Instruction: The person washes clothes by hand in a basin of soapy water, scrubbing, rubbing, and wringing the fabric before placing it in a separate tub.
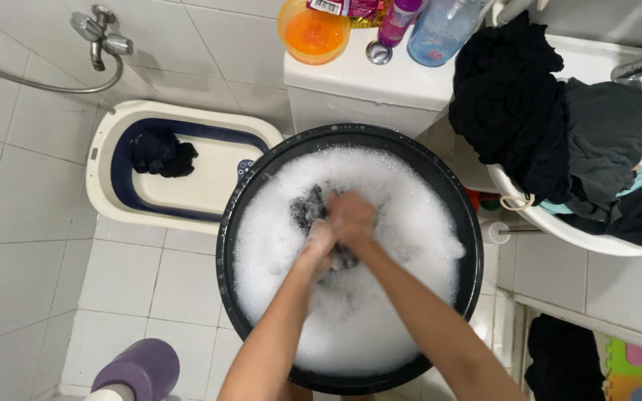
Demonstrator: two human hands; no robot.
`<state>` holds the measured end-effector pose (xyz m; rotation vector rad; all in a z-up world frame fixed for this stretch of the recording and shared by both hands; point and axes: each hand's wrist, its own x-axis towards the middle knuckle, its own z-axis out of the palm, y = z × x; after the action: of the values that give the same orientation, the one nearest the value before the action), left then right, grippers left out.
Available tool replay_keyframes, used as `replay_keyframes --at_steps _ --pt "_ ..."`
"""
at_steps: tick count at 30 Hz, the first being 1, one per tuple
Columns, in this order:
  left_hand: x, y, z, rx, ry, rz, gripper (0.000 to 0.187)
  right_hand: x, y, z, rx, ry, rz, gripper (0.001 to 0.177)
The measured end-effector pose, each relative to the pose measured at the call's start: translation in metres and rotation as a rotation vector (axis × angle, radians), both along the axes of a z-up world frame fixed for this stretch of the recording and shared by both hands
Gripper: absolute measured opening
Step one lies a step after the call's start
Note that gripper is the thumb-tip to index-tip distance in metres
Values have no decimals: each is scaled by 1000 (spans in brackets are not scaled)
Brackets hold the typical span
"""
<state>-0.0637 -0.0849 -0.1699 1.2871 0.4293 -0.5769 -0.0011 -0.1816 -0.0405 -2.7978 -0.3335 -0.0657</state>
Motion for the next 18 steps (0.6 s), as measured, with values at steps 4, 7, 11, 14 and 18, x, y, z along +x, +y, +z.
replay_keyframes --at_steps 4,7,11,14,18 --pt "29 53 127 729 16 -395 68 36 -88 -2 -49 -326 -136 40" --pt "13 101 226 738 127 -472 66 8 -148 32 279 -122 -113 37" --pt "-15 126 310 591 122 -631 51 -40 -181 97 341 46 6 45" --pt "-24 126 348 199 59 -678 34 -54 -190 148 369 140 47 48" --pt "-11 142 372 -108 3 -617 27 -51 -199 204 423 273 -72 54"
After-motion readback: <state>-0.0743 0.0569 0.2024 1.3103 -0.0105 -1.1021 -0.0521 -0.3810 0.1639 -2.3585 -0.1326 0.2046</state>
